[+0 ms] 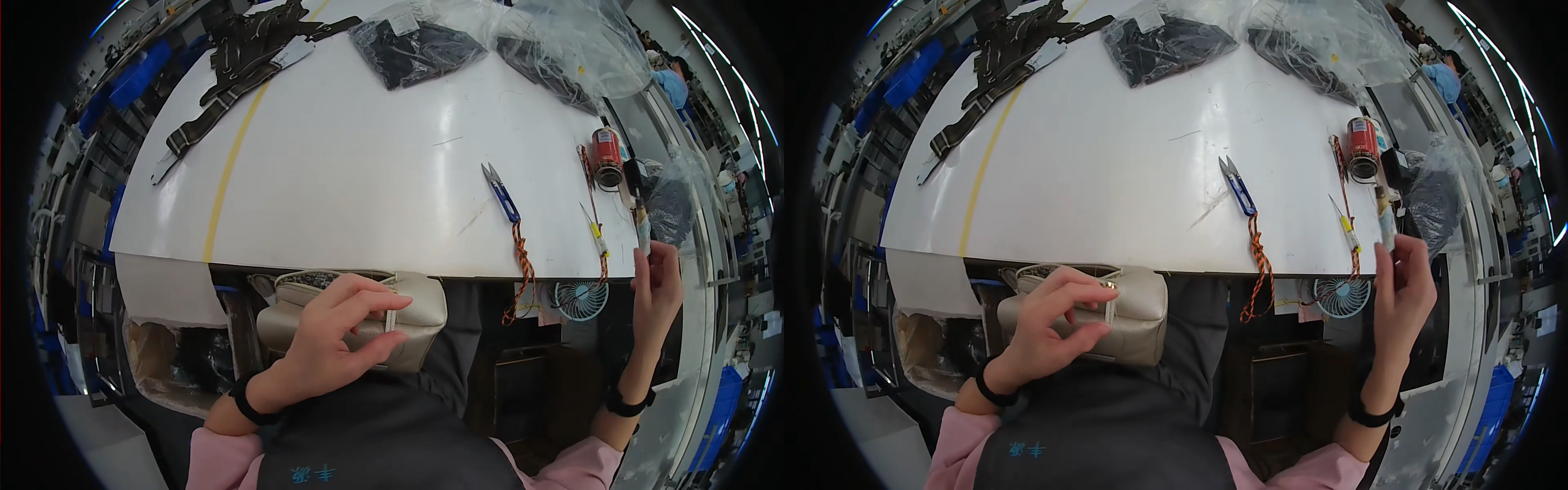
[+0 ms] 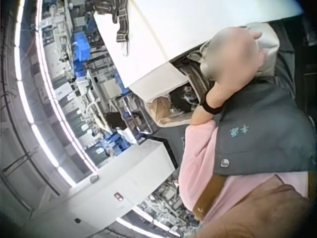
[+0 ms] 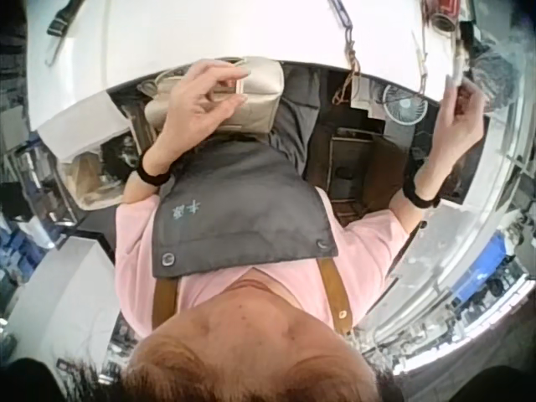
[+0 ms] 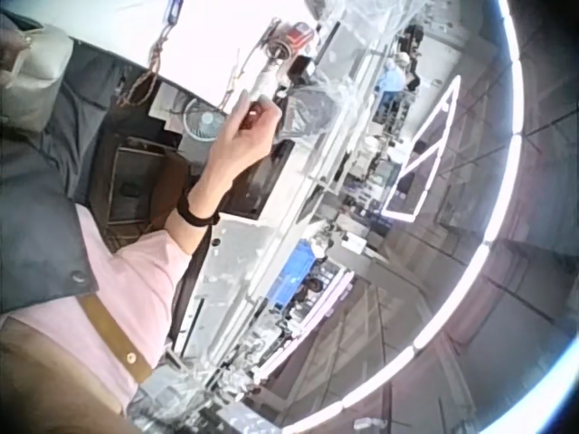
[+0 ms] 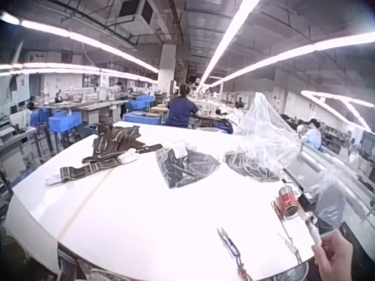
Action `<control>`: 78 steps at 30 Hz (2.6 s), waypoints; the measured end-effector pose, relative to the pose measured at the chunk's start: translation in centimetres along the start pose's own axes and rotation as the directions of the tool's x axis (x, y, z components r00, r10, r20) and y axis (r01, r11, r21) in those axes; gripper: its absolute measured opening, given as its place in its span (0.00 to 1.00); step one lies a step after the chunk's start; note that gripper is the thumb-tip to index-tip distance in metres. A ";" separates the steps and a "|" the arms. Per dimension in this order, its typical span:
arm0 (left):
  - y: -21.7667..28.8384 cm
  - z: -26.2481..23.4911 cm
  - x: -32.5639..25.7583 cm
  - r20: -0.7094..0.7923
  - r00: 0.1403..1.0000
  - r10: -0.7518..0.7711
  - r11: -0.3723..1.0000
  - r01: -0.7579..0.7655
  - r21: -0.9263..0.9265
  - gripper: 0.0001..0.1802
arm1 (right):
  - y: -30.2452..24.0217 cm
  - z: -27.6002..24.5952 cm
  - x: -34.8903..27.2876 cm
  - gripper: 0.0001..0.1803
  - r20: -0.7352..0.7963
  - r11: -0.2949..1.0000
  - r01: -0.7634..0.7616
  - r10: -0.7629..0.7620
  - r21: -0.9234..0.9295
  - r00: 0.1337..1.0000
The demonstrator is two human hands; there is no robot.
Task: The person uses a soldering iron to apply heat to the zipper area of a beige handbag. They then use pliers to pull and adjust the zipper pull and the bag's interior lining. The person repeatedly opens and closes the bag to check the zipper movement.
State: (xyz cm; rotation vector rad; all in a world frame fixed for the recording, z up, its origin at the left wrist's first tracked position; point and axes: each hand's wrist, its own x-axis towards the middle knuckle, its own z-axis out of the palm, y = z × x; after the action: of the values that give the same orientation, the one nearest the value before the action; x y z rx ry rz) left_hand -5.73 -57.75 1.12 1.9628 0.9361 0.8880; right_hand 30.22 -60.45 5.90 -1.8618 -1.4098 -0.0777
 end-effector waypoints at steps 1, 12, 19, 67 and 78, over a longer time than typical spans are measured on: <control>0.3 0.0 0.1 0.061 0.997 -0.051 0.990 0.059 -0.127 0.18 | -1.6 0.3 -1.7 0.07 0.021 0.997 0.072 -0.073 0.031 0.997; 0.5 2.8 1.8 0.262 0.956 -0.133 0.629 0.286 -0.723 0.16 | -10.8 7.4 -9.6 0.16 0.170 0.833 0.335 -0.444 0.440 0.880; 0.5 1.8 2.6 0.020 0.991 -0.132 0.651 0.102 -0.752 0.09 | -12.0 8.1 -10.5 0.21 -0.143 0.790 0.594 -0.577 0.151 0.804; -2.0 -2.0 2.9 0.260 0.875 0.407 0.755 -0.483 0.444 0.17 | -10.2 11.3 -9.2 0.11 0.378 0.141 -0.388 0.095 0.911 0.921; -4.5 -2.4 2.8 0.192 0.981 0.028 0.999 -0.025 -0.020 0.06 | -10.0 11.6 -9.8 0.10 0.308 0.210 -0.295 -0.030 0.932 0.951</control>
State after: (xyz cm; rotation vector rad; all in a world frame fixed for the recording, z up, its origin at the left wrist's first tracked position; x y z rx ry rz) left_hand -7.70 -52.64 -0.85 2.0092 0.7894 0.7039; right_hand 13.55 -60.30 -1.42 -0.8292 -0.9679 1.0116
